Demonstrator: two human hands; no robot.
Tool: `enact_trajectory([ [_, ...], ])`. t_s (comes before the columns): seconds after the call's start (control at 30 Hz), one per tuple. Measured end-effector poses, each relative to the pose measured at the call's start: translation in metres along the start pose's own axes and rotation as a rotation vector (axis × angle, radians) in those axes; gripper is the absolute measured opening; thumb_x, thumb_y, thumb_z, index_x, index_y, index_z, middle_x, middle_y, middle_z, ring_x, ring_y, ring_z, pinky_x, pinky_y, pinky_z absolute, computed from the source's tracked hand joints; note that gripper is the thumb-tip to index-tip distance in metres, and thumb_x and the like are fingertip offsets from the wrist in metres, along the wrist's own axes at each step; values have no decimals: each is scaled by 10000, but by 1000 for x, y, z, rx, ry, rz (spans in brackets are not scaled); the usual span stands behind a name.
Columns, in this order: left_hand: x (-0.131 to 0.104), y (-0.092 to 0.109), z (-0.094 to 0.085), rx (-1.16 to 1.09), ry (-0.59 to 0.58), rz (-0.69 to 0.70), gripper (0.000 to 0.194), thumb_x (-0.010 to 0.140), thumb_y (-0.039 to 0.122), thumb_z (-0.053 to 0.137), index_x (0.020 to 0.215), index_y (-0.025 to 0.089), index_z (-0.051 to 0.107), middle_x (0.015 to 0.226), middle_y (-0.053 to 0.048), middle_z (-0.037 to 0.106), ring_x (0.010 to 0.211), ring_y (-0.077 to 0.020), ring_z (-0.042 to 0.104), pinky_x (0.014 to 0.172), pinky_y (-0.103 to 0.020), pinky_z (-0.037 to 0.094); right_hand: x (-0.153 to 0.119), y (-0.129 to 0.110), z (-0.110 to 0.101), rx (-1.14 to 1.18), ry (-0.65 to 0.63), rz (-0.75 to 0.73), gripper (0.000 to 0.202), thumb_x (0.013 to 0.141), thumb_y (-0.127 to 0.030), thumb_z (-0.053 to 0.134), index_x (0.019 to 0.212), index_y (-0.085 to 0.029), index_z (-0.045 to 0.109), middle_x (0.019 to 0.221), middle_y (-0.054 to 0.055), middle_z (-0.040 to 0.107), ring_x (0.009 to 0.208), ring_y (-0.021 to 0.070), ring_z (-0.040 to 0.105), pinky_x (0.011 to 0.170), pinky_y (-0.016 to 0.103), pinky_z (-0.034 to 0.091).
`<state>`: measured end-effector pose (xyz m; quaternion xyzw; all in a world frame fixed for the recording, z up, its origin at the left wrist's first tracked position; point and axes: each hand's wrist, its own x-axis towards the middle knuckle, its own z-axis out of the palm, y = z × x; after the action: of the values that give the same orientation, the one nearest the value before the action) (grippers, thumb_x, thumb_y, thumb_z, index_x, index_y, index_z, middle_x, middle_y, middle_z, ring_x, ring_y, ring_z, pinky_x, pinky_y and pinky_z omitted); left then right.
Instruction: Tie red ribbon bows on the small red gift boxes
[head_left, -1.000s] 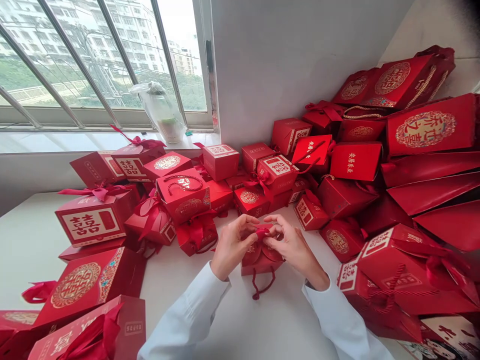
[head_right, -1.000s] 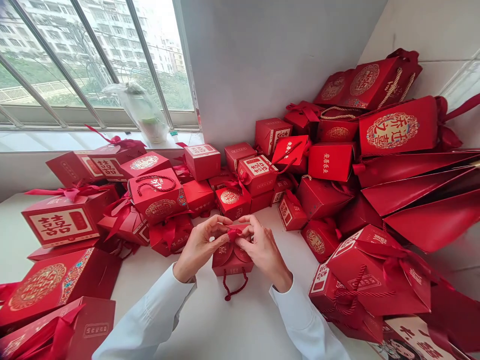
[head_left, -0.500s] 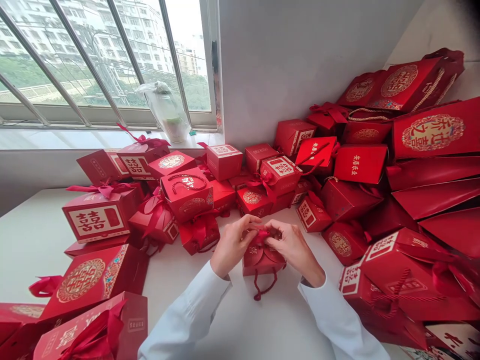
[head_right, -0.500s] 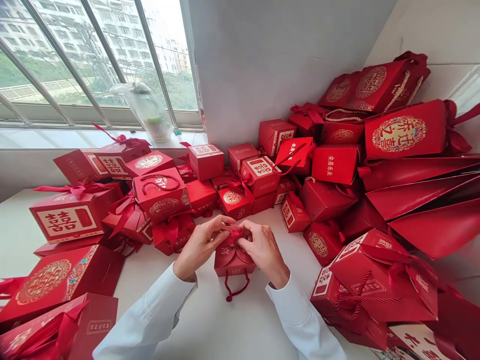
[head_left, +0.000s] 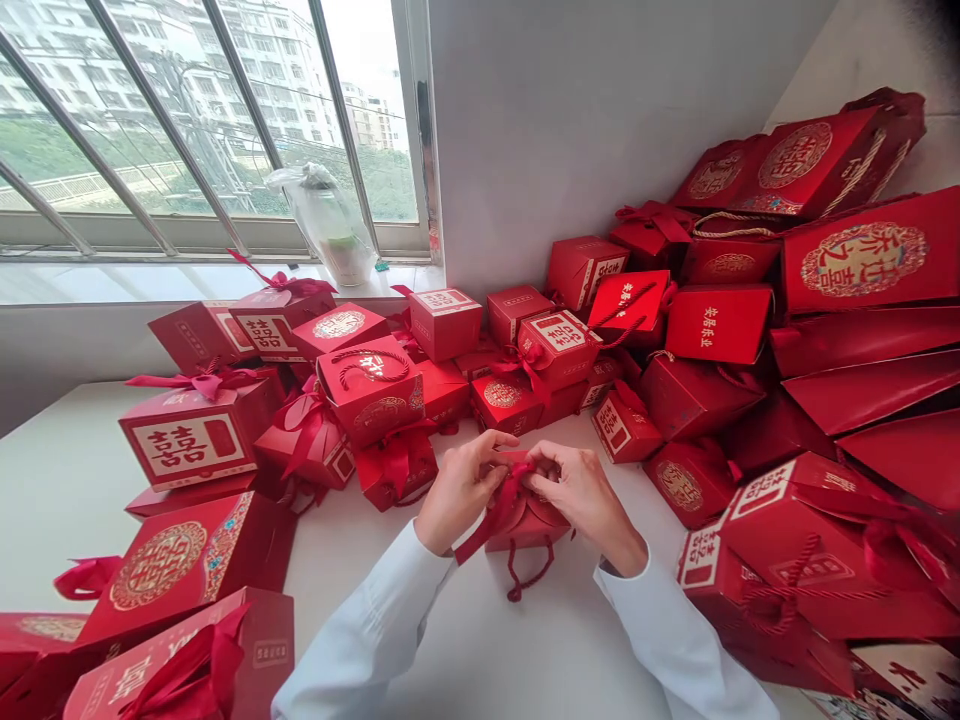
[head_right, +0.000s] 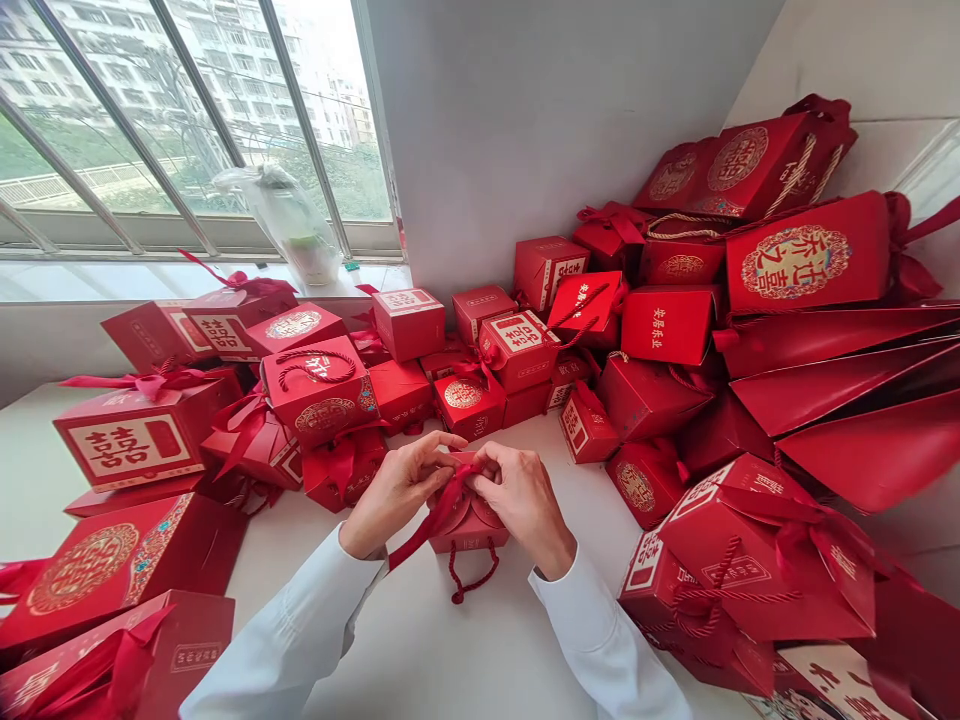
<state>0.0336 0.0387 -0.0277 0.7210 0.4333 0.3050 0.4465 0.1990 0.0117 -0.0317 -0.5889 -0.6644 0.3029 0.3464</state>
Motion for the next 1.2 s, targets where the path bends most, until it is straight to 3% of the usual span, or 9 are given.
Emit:
enact_trajectory([
  [0.23, 3, -1, 1, -132, -7, -112, 307, 751, 211, 582, 1051, 145, 589, 865, -67, 710, 446, -62, 477, 382, -158, 366, 2, 0, 0, -4, 9, -7, 86, 759, -251, 574, 708, -198, 619, 577, -42, 582, 527, 118, 488, 522, 211, 344],
  [0.37, 4, -4, 2, -194, -12, -156, 340, 746, 319, 637, 1027, 140, 569, 800, -64, 712, 408, -66, 484, 365, -171, 394, 1, 0, 0, -8, 15, -7, 68, 745, -207, 568, 687, -197, 602, 573, -51, 570, 532, 110, 484, 529, 205, 344],
  [0.6, 5, -7, 5, -276, 5, -187, 378, 717, 372, 684, 989, 140, 565, 758, -45, 690, 395, -60, 480, 342, -165, 386, 0, 1, 0, 3, 23, -13, 59, 742, -196, 567, 699, -199, 608, 571, -55, 567, 526, 107, 490, 525, 207, 345],
  [0.87, 7, -8, 6, -340, 21, -197, 368, 695, 323, 702, 972, 135, 550, 710, -20, 659, 386, -45, 458, 318, -141, 339, 1, -1, -3, 63, 0, -8, 80, 757, -246, 580, 705, -197, 616, 570, -41, 579, 515, 115, 496, 496, 204, 362],
  [1.2, 7, -5, 5, -352, 44, -190, 377, 699, 251, 650, 1013, 154, 466, 661, 49, 587, 391, -36, 431, 325, -130, 313, 1, -2, -12, 102, -49, 25, 136, 810, -273, 550, 858, -196, 651, 686, -21, 652, 610, 129, 570, 570, 218, 411],
])
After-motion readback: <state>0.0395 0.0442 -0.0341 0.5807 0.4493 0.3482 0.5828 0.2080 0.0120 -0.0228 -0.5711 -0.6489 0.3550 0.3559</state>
